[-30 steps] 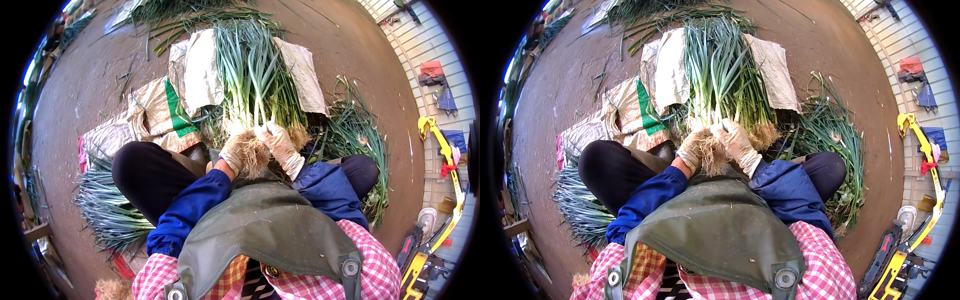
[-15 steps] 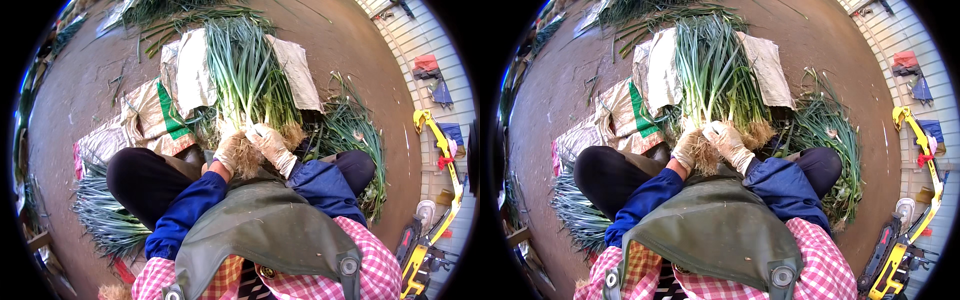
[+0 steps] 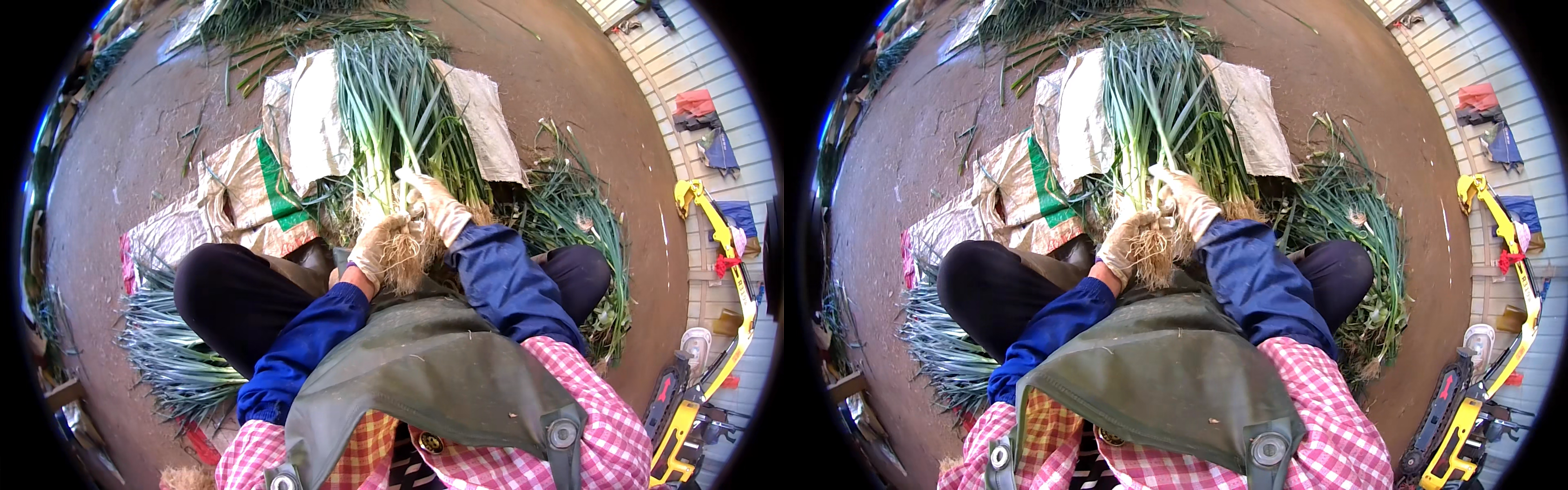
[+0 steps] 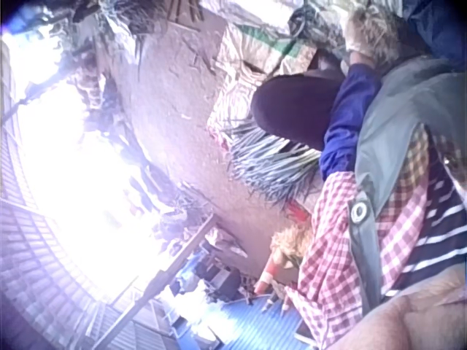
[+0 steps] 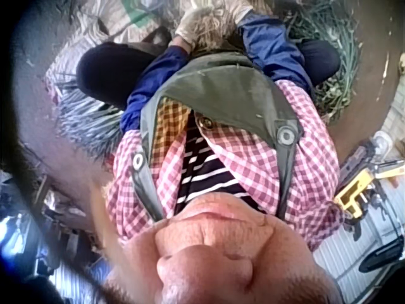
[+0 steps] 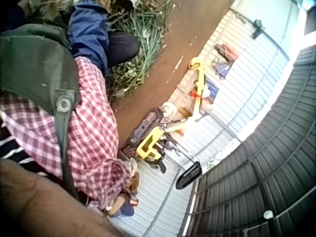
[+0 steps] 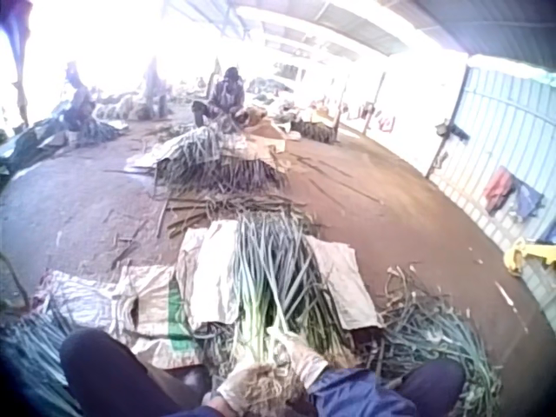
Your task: The person sorts through bunches of green onions by hand, peeling back layers and grouping them on the ground.
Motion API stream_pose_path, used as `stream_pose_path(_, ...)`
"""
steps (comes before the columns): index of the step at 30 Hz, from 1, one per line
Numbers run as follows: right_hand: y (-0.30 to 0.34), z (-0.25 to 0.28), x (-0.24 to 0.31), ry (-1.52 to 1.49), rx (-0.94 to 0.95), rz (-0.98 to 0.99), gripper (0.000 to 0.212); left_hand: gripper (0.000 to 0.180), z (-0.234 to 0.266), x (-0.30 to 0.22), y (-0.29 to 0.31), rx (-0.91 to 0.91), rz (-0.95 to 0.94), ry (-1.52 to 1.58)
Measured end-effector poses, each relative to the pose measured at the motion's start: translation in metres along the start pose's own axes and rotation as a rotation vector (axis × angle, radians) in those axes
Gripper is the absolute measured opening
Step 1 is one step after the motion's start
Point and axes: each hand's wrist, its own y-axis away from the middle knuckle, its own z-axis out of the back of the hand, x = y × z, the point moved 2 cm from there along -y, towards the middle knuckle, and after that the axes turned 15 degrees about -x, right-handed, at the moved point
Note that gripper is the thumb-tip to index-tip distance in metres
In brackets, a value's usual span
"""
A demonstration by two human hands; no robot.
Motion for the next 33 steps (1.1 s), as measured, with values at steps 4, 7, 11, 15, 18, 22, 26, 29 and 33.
stream_pose_path(4,-0.032,-0.008,-0.007,-0.021,-0.215,0.209,0.033,0.018,-0.009,0.007,0.001,0.050,0.123,0.107)
stream_pose_path(7,-0.031,-0.002,0.008,0.564,-0.425,0.531,0.033,0.012,-0.021,0.009,0.015,0.014,0.146,0.032)
stream_pose_path(11,-0.004,-0.005,0.018,0.806,-0.530,1.192,0.018,0.018,-0.006,0.007,0.004,-0.035,0.091,-0.021)
stream_pose_path(15,0.017,-0.009,0.014,-0.194,0.035,0.258,0.018,0.018,-0.004,0.002,0.005,-0.120,-0.025,-0.050)
stream_pose_path(18,0.031,0.007,0.007,-0.219,0.212,0.041,0.020,0.016,-0.007,0.003,0.005,-0.107,-0.005,-0.149)
stream_pose_path(22,0.039,0.015,0.016,-0.456,0.372,-0.135,0.019,0.014,-0.018,0.003,0.013,-0.083,0.067,-0.115)
stream_pose_path(26,0.046,0.016,0.035,-0.709,0.596,-0.200,0.017,0.014,-0.005,0.006,-0.001,-0.029,-0.048,-0.152)
stream_pose_path(29,0.055,0.014,0.063,-0.372,0.419,0.000,0.019,0.015,-0.004,0.008,-0.003,-0.012,-0.028,-0.165)
stream_pose_path(33,0.020,-0.007,0.043,0.643,0.158,0.411,0.031,0.024,0.001,0.004,-0.016,0.011,-0.240,-0.184)
